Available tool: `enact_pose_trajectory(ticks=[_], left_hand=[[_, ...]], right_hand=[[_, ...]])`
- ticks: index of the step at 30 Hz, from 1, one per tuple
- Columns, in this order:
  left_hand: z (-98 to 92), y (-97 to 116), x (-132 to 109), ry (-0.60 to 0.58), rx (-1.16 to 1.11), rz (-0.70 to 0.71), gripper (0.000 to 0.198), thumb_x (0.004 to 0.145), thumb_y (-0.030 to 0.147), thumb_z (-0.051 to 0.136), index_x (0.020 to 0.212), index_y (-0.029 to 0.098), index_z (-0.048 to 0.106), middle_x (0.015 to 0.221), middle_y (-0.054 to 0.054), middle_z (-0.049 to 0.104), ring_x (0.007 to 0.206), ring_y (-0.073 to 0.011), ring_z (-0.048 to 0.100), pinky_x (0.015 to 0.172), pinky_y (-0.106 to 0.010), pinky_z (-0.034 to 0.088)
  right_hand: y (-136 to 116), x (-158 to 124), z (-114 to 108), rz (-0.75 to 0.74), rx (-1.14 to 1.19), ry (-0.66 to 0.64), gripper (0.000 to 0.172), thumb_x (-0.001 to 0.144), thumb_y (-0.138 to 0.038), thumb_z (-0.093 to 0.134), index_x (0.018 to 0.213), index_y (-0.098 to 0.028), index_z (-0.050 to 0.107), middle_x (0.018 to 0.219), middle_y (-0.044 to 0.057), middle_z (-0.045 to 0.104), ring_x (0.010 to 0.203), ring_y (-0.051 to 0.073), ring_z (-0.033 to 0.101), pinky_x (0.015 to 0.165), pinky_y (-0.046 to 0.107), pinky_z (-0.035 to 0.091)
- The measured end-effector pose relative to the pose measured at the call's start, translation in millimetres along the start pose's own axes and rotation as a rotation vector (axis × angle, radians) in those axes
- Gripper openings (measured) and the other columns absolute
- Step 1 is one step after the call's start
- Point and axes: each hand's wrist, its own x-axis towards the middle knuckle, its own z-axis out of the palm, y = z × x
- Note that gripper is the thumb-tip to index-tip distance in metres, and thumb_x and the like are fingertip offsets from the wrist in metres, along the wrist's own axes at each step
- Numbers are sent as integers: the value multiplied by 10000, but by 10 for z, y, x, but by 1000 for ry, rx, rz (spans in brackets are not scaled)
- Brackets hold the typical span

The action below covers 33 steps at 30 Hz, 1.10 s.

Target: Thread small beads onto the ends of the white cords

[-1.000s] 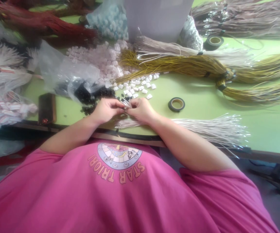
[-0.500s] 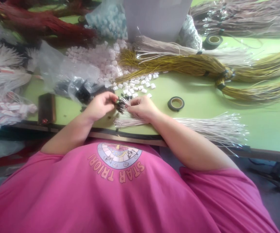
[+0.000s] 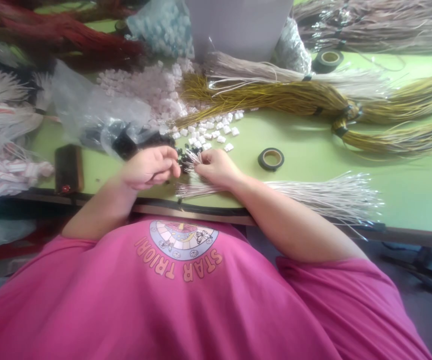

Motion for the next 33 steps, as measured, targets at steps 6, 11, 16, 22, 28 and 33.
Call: enact_pose_trajectory(ticks=[6,11,16,22,28,33], left_hand=[[44,-120,111,16,92,29,349,780,493,587,693,156,566,509,9,507,351,-29,314,351,-193,154],[26,-179,163,102,45,20,324,786,466,581,834,161,677,570,3,498,379,-30,304,368,-209,165],[51,-161,129,151,200,29,314,760,253,608,1062,194,668,795,-40,648,453,-45,432,419,-217,318],[91,-190,154,219,389,208,300,693,210,695,989,164,680,965,-66,692,836,-151,630,791,-306,503],[86,-234,181,238,427,223,177,698,219,696,853,139,668,871,-61,692,775,-133,632,774,-298,509],[117,-226,191,254,353,222,180,723,223,668,883,141,672,899,-59,696,791,-132,629,784,-292,503]], right_hand=[[37,1,2,-49,66,-64,92,641,-231,538,628,-143,561,561,-29,500,555,85,434,548,232,327],[42,3,-4,-34,44,-43,135,656,-265,550,622,-136,564,543,-32,468,540,83,414,522,234,296],[2,-17,-16,-25,51,-54,171,678,-290,546,647,-130,596,533,-33,467,518,75,395,511,232,291],[-6,-23,-9,-51,14,-53,224,705,-329,539,669,-125,624,540,-29,476,525,72,393,518,230,291],[-2,-27,-1,-62,-8,-56,259,725,-364,543,672,-127,633,532,-33,461,524,69,379,511,224,285],[-3,-25,5,-79,-2,-73,338,744,-441,535,694,-124,641,544,-31,444,531,70,366,513,224,280]])
